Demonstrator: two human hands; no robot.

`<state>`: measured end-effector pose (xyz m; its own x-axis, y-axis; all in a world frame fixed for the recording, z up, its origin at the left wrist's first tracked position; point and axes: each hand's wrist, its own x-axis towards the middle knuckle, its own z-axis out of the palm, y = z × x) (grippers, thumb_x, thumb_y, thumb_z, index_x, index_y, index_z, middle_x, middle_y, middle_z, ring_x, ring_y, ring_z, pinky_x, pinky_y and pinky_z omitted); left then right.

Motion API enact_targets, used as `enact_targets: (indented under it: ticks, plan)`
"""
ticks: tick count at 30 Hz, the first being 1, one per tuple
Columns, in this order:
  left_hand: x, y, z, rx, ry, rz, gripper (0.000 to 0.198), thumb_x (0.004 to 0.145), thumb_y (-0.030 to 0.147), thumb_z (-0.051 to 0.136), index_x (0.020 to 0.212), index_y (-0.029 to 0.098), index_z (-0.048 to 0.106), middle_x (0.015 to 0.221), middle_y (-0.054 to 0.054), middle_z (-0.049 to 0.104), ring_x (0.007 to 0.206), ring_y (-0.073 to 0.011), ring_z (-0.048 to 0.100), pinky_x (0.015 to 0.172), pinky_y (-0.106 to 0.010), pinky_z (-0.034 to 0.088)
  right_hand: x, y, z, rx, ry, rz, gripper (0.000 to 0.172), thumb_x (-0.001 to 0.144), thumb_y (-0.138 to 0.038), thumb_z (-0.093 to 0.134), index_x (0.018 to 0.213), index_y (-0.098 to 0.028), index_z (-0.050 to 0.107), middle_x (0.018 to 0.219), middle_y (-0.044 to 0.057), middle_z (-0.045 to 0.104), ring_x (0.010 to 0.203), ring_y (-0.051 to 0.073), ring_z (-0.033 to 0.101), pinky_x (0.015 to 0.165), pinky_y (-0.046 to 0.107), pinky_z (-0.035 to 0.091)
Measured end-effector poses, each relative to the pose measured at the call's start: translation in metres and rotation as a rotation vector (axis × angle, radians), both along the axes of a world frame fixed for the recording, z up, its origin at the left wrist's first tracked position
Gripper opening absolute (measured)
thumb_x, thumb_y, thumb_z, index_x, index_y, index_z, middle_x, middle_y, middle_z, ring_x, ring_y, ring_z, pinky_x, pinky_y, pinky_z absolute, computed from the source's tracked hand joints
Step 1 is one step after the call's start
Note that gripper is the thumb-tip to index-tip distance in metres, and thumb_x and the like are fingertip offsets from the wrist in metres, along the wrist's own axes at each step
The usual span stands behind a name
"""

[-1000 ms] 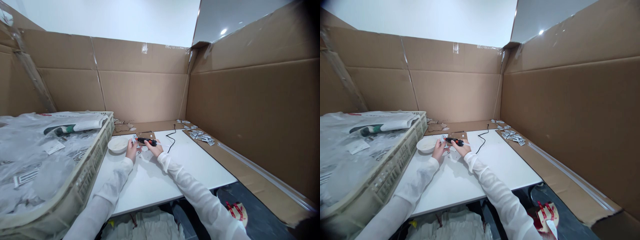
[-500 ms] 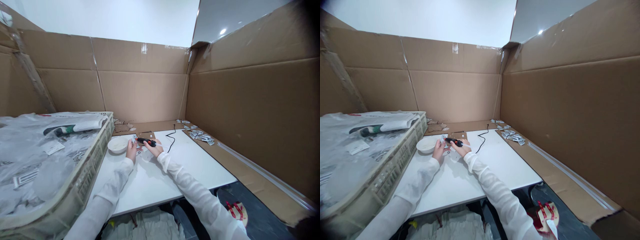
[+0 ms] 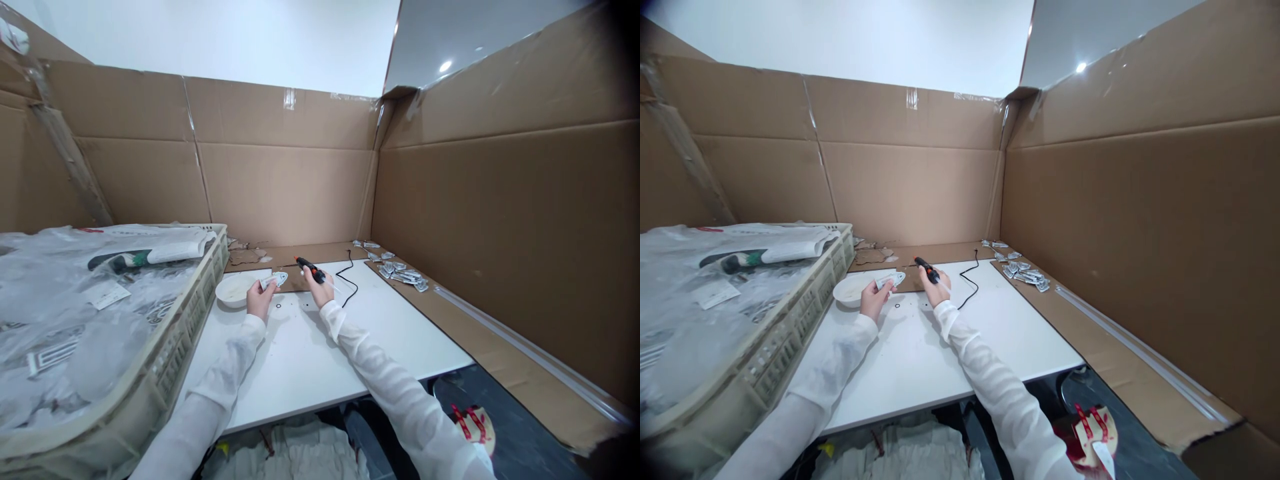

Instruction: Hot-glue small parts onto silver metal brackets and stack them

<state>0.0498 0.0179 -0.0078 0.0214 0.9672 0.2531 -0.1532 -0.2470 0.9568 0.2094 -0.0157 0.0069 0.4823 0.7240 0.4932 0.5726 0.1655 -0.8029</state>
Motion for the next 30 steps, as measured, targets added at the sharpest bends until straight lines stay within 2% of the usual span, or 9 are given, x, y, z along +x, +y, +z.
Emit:
enact_targets:
  ticks: [5,8,11,15,25,30]
  plan:
    - [0.000,-0.001,0.002,-0.021,-0.012,0.070,0.033,0.058,0.041,0.066,0.071,0.012,0.061,0.067,-0.003,0.060,0.062,-0.0123,0.053,0.054,-0.021,0.040,-0.013,-0.005,-0.003,0.057,0.092,0.104,0.042,0.076,-0.052,0.046,0.059,-0.017,0.061,0.061,0.005,0.064,0.063,0.018,0.059,0.066,0.027,0.043]
    - [0.002,-0.002,0.003,-0.051,-0.075,0.026,0.036,0.058,0.045,0.064,0.073,0.013,0.059,0.071,-0.003,0.060,0.063,-0.0128,0.054,0.052,-0.021,0.042,-0.020,-0.011,0.000,0.060,-0.016,0.212,0.039,0.078,-0.047,0.047,0.054,-0.018,0.058,0.057,0.004,0.062,0.060,0.017,0.057,0.068,0.028,0.042]
    - [0.004,-0.003,0.004,-0.067,-0.124,0.013,0.035,0.059,0.047,0.061,0.071,0.014,0.054,0.064,0.000,0.055,0.051,-0.0093,0.048,0.042,-0.019,0.036,-0.024,-0.016,0.002,0.059,-0.175,0.261,0.035,0.078,-0.041,0.049,0.052,-0.020,0.057,0.058,0.003,0.060,0.060,0.016,0.056,0.068,0.028,0.041]
    - [0.004,-0.005,0.006,-0.060,-0.092,0.017,0.030,0.062,0.045,0.057,0.066,0.016,0.048,0.052,0.005,0.044,0.041,-0.0057,0.037,0.037,-0.017,0.028,-0.025,-0.018,0.001,0.052,-0.270,0.278,0.034,0.078,-0.039,0.049,0.049,-0.020,0.054,0.057,0.003,0.058,0.061,0.016,0.055,0.066,0.027,0.041]
    - [0.004,-0.002,-0.001,-0.016,-0.019,0.007,0.031,0.066,0.047,0.055,0.067,0.018,0.047,0.052,0.006,0.042,0.043,-0.0064,0.039,0.038,-0.016,0.030,-0.024,-0.016,0.001,0.014,-0.329,0.266,0.033,0.078,-0.037,0.049,0.051,-0.020,0.051,0.055,0.002,0.057,0.055,0.014,0.053,0.058,0.025,0.039]
    - [0.004,-0.003,-0.001,-0.016,-0.017,0.013,0.033,0.065,0.049,0.056,0.064,0.018,0.045,0.052,0.006,0.041,0.044,-0.0064,0.038,0.038,-0.016,0.029,-0.025,-0.016,0.001,-0.017,-0.280,0.267,0.035,0.078,-0.039,0.049,0.050,-0.020,0.050,0.052,0.002,0.057,0.055,0.014,0.054,0.059,0.025,0.040]
